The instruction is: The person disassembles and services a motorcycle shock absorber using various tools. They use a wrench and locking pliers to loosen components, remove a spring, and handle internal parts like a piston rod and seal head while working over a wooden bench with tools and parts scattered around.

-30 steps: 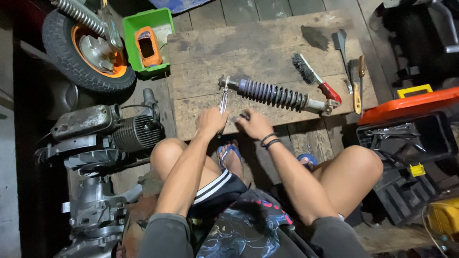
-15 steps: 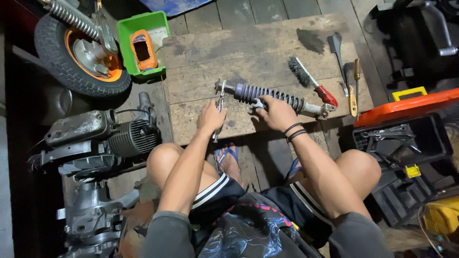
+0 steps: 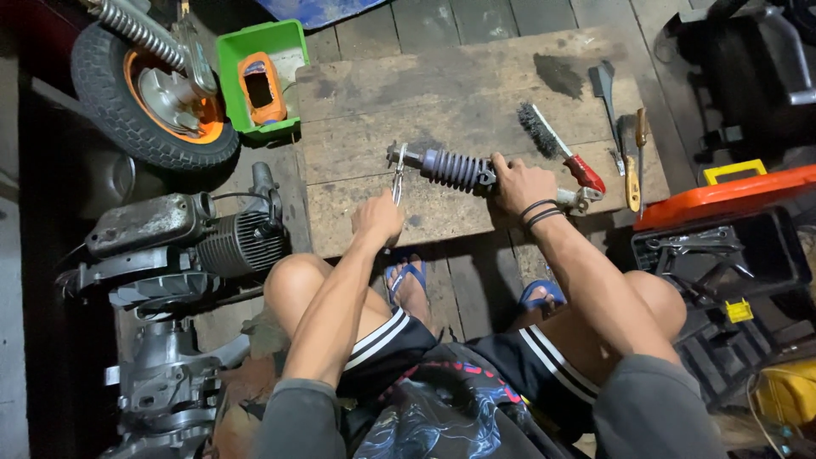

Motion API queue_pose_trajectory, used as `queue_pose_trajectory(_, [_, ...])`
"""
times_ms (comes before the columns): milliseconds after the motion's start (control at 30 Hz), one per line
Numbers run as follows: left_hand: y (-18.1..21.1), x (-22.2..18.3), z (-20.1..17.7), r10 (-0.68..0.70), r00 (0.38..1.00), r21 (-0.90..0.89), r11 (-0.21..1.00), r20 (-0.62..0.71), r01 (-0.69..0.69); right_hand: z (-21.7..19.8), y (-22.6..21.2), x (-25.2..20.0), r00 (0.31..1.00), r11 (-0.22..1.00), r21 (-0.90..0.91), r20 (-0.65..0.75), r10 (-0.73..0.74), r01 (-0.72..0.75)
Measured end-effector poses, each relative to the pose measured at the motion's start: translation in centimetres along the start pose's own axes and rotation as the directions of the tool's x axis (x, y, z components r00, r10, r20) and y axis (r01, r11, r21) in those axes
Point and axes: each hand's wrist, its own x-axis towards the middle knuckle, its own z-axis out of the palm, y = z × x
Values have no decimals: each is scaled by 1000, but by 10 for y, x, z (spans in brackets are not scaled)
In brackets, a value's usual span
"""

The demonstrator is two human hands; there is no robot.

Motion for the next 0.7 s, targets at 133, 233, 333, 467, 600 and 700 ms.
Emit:
queue_pose_trajectory(133, [3, -15, -10, -16, 1000, -123, 992, -18, 14, -14, 3, -11, 995, 998, -19, -79, -58, 57])
queue_pose_trajectory(233, [-5, -6, 0, -47, 999, -231, 972, 1, 46, -11, 3, -2, 995, 998, -19, -73, -66, 65])
queue_pose_trajectory(333, [1, -33, -15, -48, 996, -366, 928, 76, 73, -32, -4, -5, 989, 996, -31, -114, -91, 88])
queue_pose_trajectory(467, [5, -53, -23, -110, 994, -609, 786, 29, 105, -70, -6, -4, 974, 987, -33, -164, -158, 155])
queue_pose_trajectory(600, [-30, -11, 12, -129, 992, -708, 699, 12, 99, -75, -6, 17, 967, 979, -35, -153, -204, 201])
queue_pose_trajectory(700, [-1, -59, -14, -230, 972, -825, 542, 36, 159, -69, -13, 23, 962, 973, -44, -147, -232, 228])
